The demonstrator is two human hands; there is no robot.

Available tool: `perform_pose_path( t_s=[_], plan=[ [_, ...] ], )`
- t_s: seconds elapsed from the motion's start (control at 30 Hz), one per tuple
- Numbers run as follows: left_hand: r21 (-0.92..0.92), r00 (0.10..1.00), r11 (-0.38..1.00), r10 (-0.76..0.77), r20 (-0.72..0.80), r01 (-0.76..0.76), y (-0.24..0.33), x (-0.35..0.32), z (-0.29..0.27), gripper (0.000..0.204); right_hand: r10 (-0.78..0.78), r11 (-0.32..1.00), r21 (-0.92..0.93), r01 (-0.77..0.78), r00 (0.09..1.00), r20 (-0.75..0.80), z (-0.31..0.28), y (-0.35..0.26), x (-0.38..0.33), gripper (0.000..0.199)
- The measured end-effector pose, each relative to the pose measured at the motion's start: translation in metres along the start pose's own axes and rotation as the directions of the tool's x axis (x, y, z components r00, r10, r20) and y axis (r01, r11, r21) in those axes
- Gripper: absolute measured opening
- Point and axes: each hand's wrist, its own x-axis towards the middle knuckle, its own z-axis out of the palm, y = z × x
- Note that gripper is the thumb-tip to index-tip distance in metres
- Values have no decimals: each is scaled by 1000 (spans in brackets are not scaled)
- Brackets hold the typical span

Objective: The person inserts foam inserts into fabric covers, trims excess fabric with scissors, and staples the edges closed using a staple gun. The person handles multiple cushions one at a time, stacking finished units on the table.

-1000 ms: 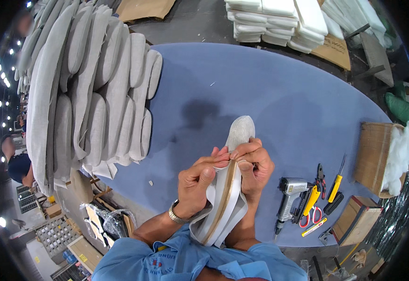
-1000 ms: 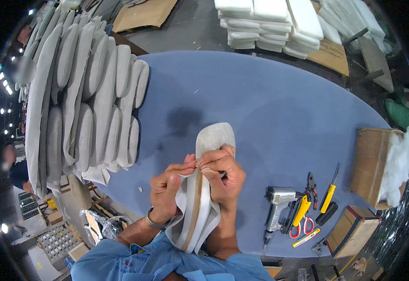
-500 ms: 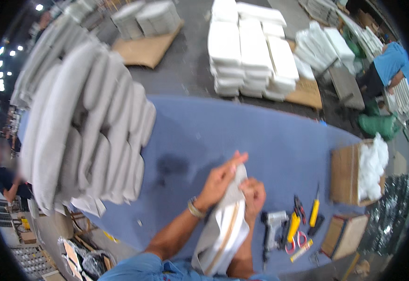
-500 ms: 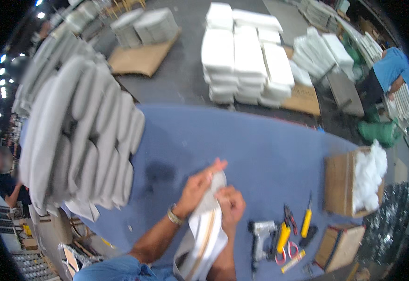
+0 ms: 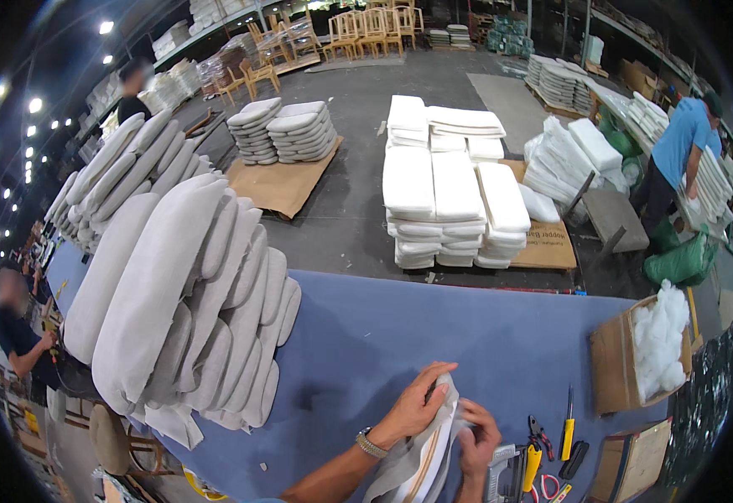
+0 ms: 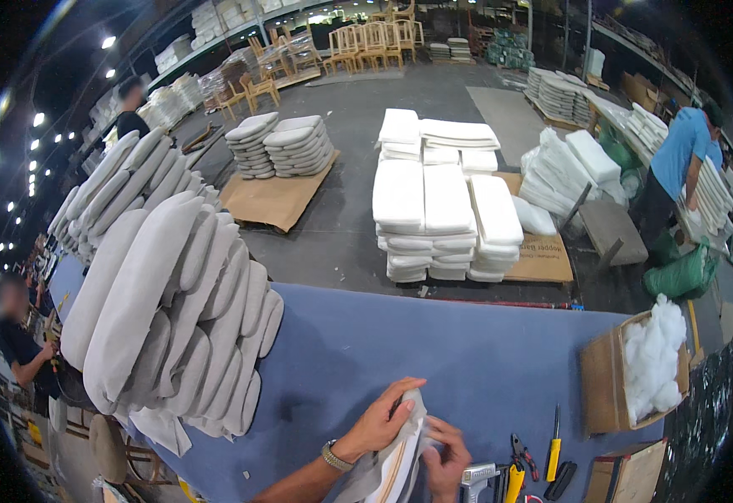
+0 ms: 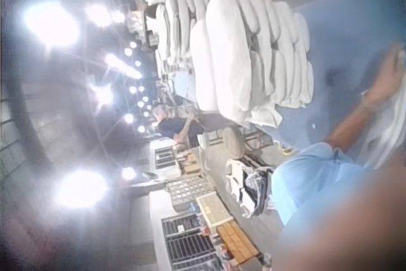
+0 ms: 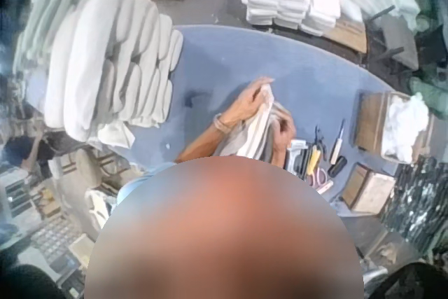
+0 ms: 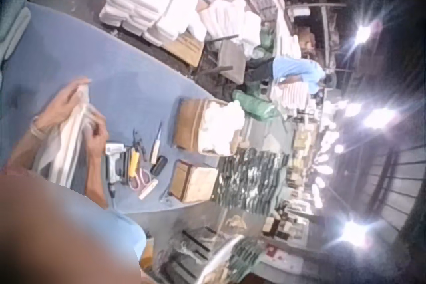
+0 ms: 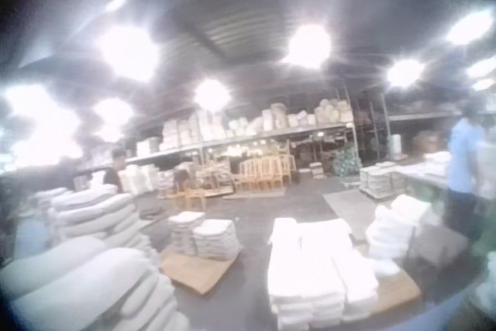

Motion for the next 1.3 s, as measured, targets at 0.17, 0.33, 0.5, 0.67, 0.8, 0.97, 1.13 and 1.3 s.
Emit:
perform_pose_path(
  t_s=[0.17, 0.33, 0.5, 0.67, 0.8, 0.97, 1.13, 1.3],
  plan=[
    [-33, 1000, 999, -4, -19, 4, 1, -3, 7, 46, 55, 569, -808, -153, 987, -148, -127, 60, -155, 64],
    [-38, 998, 999, 27, -49, -29, -2, -1, 15, 50, 367, 326, -873, -363, 899, -237, -151, 63, -198, 74],
    [11, 996, 999, 38, -79, -38, -12, -3, 22, 52, 558, 472, -715, -515, 803, -210, -149, 50, -137, 66],
    [4, 998, 1000, 4, -69, -4, -8, -4, 21, 56, 671, 583, -429, -689, 707, -223, -133, -53, -64, 57],
    [-32, 996, 999, 37, -80, -40, -8, -10, 25, 56, 654, 728, -119, -676, 736, -175, -102, -117, -2, 45],
    [-23, 996, 997, 72, -43, -73, -16, -14, 17, 57, 489, 758, -625, -186, 796, 357, -60, -131, 70, 67],
    [-147, 998, 989, 11, -59, -19, 1, -20, 2, 67, 351, 825, -562, 52, 733, 583, -29, -144, 114, 66],
    [-162, 998, 985, 58, -30, -62, -6, -13, 7, 73, 427, 820, -571, -26, 692, 582, -33, -129, 120, 70]
  ],
)
